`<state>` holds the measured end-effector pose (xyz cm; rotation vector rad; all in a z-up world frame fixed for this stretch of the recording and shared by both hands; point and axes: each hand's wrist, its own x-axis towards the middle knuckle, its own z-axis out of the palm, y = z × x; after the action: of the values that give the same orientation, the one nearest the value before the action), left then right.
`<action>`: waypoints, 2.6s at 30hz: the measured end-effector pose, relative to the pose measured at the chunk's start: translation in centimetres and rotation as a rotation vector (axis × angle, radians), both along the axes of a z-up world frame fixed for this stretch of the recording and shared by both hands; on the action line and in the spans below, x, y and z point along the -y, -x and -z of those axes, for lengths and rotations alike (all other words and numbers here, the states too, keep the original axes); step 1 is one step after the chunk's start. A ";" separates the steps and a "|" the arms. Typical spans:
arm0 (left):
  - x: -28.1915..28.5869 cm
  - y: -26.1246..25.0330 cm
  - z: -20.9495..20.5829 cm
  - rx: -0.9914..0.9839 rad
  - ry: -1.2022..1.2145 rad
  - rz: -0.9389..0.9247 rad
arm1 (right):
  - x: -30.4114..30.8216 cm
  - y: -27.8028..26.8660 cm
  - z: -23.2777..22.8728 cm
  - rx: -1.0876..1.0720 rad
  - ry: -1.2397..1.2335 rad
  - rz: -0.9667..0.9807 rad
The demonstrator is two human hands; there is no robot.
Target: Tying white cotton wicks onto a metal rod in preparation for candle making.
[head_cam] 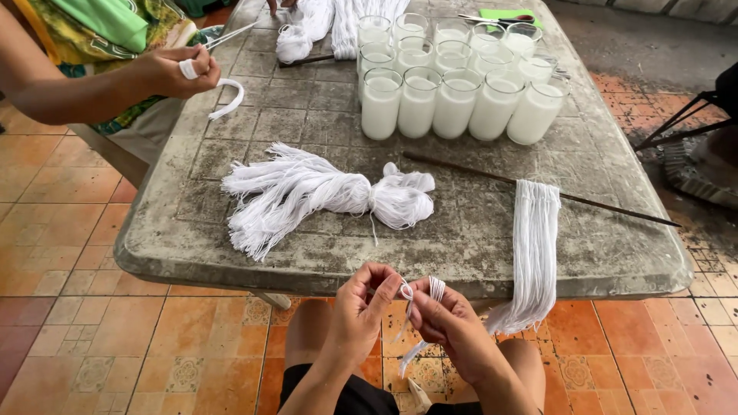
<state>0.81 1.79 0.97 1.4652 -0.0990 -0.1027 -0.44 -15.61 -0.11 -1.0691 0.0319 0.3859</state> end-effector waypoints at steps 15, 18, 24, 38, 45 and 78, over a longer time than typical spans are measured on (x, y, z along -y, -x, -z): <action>-0.9 0.0 -0.7 -0.207 0.446 0.069 | 0.5 0.7 0.0 0.159 0.218 0.217; -0.5 0.1 -1.0 -0.233 0.427 0.065 | 0.4 0.5 -1.3 0.320 0.221 0.147; 0.2 0.3 -0.5 -0.216 0.360 0.087 | 0.5 1.0 0.7 0.124 -0.033 0.124; 0.5 0.4 -0.3 -0.258 0.367 0.122 | 1.0 1.0 1.2 0.174 0.364 0.344; 0.2 0.2 -0.8 -0.222 0.365 0.189 | 1.9 1.2 2.3 0.217 0.420 0.307; -3.0 -2.2 -2.4 -0.099 -0.273 0.348 | 1.5 -1.6 0.5 0.240 0.489 -0.084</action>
<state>2.98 4.74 3.40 1.7005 -0.2676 -0.4875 1.16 -17.09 -0.66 -1.5985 -0.1390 0.3299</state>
